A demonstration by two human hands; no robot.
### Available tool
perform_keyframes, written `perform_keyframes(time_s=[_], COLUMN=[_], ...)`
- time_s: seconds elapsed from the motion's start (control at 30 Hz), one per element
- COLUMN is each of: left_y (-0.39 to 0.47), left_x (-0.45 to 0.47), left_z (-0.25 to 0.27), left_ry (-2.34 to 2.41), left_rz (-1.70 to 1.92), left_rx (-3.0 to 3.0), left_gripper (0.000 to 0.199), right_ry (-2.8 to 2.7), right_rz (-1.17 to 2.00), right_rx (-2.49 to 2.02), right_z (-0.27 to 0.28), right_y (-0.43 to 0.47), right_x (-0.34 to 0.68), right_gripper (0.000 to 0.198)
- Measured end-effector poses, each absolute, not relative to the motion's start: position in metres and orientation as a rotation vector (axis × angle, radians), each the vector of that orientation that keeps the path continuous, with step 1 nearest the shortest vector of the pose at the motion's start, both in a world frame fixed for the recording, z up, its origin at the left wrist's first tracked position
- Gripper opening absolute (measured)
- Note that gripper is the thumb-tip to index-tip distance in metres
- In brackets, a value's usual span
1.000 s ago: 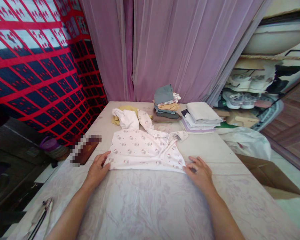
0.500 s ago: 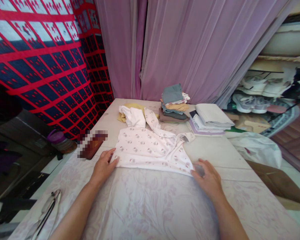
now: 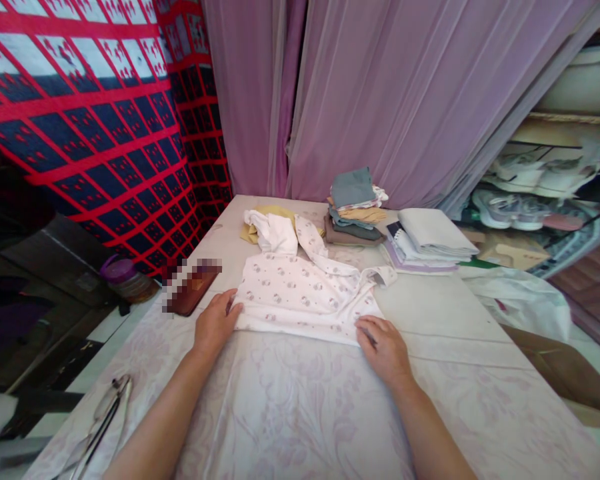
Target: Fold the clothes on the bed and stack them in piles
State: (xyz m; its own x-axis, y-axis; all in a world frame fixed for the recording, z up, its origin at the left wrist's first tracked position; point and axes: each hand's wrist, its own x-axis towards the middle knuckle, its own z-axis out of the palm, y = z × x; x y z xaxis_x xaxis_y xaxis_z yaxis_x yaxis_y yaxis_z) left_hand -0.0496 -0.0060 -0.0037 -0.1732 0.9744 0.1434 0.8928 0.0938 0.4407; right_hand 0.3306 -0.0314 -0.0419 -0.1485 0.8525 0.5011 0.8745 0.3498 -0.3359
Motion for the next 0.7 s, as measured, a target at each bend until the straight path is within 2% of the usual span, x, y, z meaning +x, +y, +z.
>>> perform_keyframes(time_s=[0.17, 0.37, 0.7], left_y=[-0.007, -0.007, -0.009], left_x=[-0.069, -0.085, -0.084], left_z=[-0.015, -0.035, -0.018], left_ry=[2.193, 2.129, 2.018], left_rz=[0.761, 0.665, 0.591], left_rx=[2.021, 2.262, 2.279], left_gripper=[0.037, 0.041, 0.038], right_ry=[-1.973, -1.947, -1.924], right_rz=[-0.077, -0.073, -0.038], right_rx=[-1.471, -1.487, -1.526], right_z=[-0.048, -0.048, -0.048], right_y=[-0.03, -0.03, -0.032], right_x=[0.336, 0.336, 0.337], right_gripper=[0.02, 0.021, 0.023])
